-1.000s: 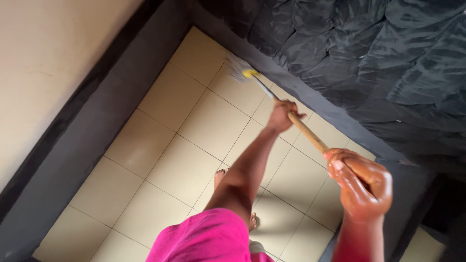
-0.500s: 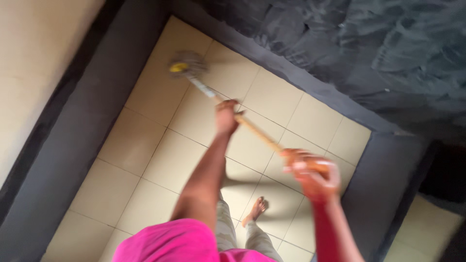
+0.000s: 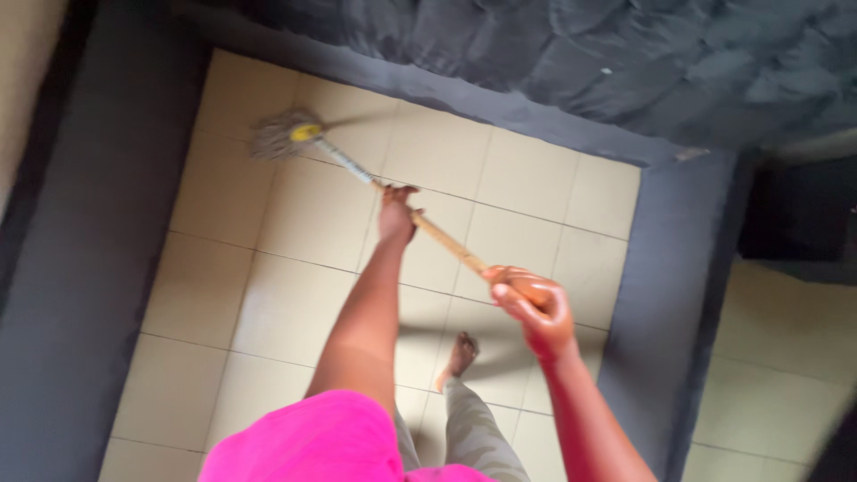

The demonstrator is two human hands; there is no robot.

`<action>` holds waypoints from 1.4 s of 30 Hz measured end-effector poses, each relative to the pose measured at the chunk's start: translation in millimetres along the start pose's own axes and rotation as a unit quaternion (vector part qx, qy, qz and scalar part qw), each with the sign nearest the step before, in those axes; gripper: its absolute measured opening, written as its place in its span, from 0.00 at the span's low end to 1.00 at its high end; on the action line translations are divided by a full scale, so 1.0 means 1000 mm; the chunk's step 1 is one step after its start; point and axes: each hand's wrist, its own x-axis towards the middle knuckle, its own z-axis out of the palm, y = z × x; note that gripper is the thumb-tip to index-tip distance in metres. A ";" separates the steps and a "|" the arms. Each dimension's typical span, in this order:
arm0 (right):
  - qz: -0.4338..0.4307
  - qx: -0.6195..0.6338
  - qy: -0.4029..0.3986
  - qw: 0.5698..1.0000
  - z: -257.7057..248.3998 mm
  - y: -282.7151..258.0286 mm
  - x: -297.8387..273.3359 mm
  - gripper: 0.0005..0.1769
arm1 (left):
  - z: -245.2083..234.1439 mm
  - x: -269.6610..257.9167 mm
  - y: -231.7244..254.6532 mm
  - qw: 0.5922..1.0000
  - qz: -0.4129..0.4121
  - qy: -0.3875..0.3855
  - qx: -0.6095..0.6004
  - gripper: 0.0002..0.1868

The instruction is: The person mops a tiled floor using a mop and a bucket of water, rinsing and wringing the mop head by hand between strokes.

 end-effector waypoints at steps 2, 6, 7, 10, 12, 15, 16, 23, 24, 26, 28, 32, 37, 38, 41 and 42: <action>0.020 0.004 0.053 0.998 -0.031 -0.008 -0.026 0.20 | 0.061 -0.012 0.005 0.972 0.137 0.016 0.192 0.26; 0.073 0.019 0.184 0.980 -0.090 -0.034 -0.078 0.15 | 0.171 -0.051 0.032 0.960 0.228 -0.037 0.159 0.26; 0.077 0.023 0.211 0.974 -0.102 -0.042 -0.088 0.15 | 0.195 -0.065 0.043 0.954 0.250 -0.045 0.161 0.25; -0.029 0.001 0.208 0.978 -0.132 -0.075 -0.113 0.17 | 0.251 -0.120 0.082 0.950 0.248 -0.098 0.164 0.22; -0.005 -0.061 0.233 0.971 -0.142 -0.096 -0.127 0.16 | 0.272 -0.160 0.112 0.949 0.216 -0.129 0.190 0.19; -0.056 -0.065 0.225 0.971 -0.151 -0.121 -0.139 0.19 | 0.269 -0.209 0.145 0.941 0.241 -0.142 0.191 0.13; -0.087 -0.050 0.215 0.971 -0.155 -0.126 -0.141 0.22 | 0.265 -0.220 0.154 0.936 0.243 -0.142 0.211 0.11; -0.084 0.058 0.178 0.979 -0.160 -0.110 -0.127 0.25 | 0.206 -0.202 0.147 0.912 0.213 -0.115 0.330 0.09; -0.083 0.077 0.172 0.979 -0.152 -0.100 -0.119 0.25 | 0.196 -0.189 0.135 0.911 0.210 -0.098 0.341 0.09; -0.071 0.086 0.150 0.982 -0.132 -0.082 -0.104 0.24 | 0.170 -0.156 0.104 0.915 0.195 -0.065 0.346 0.10; -0.028 0.071 0.134 0.988 -0.103 -0.063 -0.084 0.20 | 0.135 -0.119 0.067 0.925 0.157 -0.054 0.342 0.14; 0.004 0.091 0.051 0.995 -0.032 -0.036 -0.051 0.15 | 0.042 -0.070 0.019 0.878 0.181 -0.050 0.440 0.19; 0.038 0.094 0.000 0.995 0.012 -0.081 -0.046 0.19 | -0.033 -0.155 0.044 0.913 0.084 -0.008 0.399 0.28; 0.007 0.126 -0.041 0.991 0.012 -0.097 -0.044 0.16 | -0.044 -0.179 0.056 0.917 0.083 0.003 0.390 0.31; 0.042 0.119 -0.090 0.988 0.029 -0.127 -0.036 0.28 | -0.076 -0.227 0.072 0.923 0.100 0.053 0.367 0.27; 0.012 0.093 -0.133 0.987 0.040 -0.126 -0.031 0.26 | -0.088 -0.229 0.071 0.928 0.109 0.081 0.346 0.25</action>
